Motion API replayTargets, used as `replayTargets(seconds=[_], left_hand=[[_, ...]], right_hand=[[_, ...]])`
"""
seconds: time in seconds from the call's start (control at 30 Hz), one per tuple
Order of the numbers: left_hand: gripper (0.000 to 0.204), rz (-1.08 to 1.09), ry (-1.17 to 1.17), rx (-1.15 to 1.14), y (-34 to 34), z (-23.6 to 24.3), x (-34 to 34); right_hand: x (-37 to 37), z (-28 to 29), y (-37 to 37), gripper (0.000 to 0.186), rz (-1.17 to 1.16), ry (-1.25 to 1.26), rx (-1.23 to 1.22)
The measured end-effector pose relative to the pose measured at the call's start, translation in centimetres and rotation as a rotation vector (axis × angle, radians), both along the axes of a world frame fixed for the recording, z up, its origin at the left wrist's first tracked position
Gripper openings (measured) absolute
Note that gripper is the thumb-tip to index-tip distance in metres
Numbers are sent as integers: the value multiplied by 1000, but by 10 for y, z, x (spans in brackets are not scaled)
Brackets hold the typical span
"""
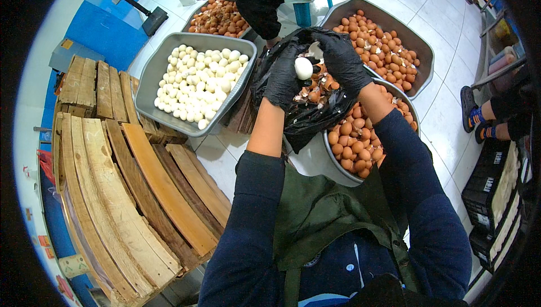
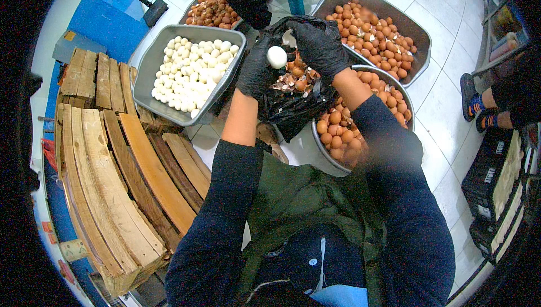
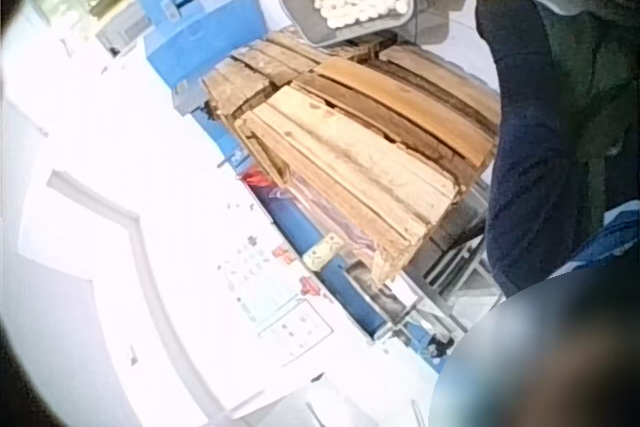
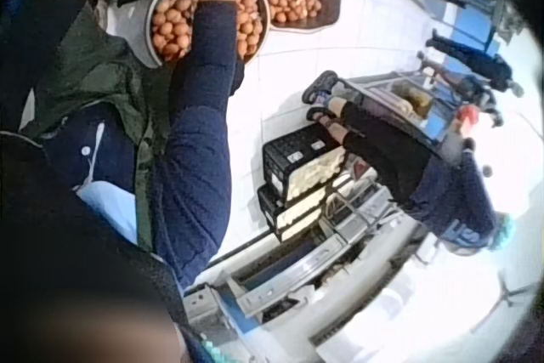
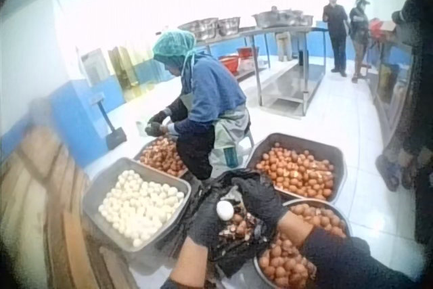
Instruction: The person sits on the floor and peels hard-boiled eggs one by one, removing shells by hand and placing the peeled eggs into a gray bin. Shell fragments are discarded into a black bag. The person repeats this process continuously.
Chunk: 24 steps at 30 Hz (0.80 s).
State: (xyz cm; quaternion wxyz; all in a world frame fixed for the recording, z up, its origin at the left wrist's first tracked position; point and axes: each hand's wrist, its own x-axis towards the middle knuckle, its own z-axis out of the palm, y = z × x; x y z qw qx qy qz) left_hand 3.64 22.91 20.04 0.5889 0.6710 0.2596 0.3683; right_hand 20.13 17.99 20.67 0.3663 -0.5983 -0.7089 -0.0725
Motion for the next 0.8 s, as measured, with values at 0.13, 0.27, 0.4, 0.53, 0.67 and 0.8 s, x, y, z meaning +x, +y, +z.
replayTargets(seconds=[0.13, 0.27, 0.4, 0.53, 0.67, 0.8], left_hand=[[39, -44, 135, 250, 3, 19, -2], [36, 126, 471, 776, 26, 4, -45], [70, 551, 1553, 218, 85, -26, -131], [89, 546, 1635, 276, 107, -71, -204], [71, 533, 1626, 405, 106, -65, -212], [52, 286, 1964, 975, 93, -30, -175]], right_hand=[[10, -9, 4, 39, -87, 294, 55], [38, -46, -8, 38, -64, 109, 27], [103, -100, -22, 37, 147, 924, -96], [167, -141, -40, 27, -332, -313, -427], [132, -198, -116, 18, -22, -147, -1046], [33, -255, -190, 21, 63, -301, -1030]])
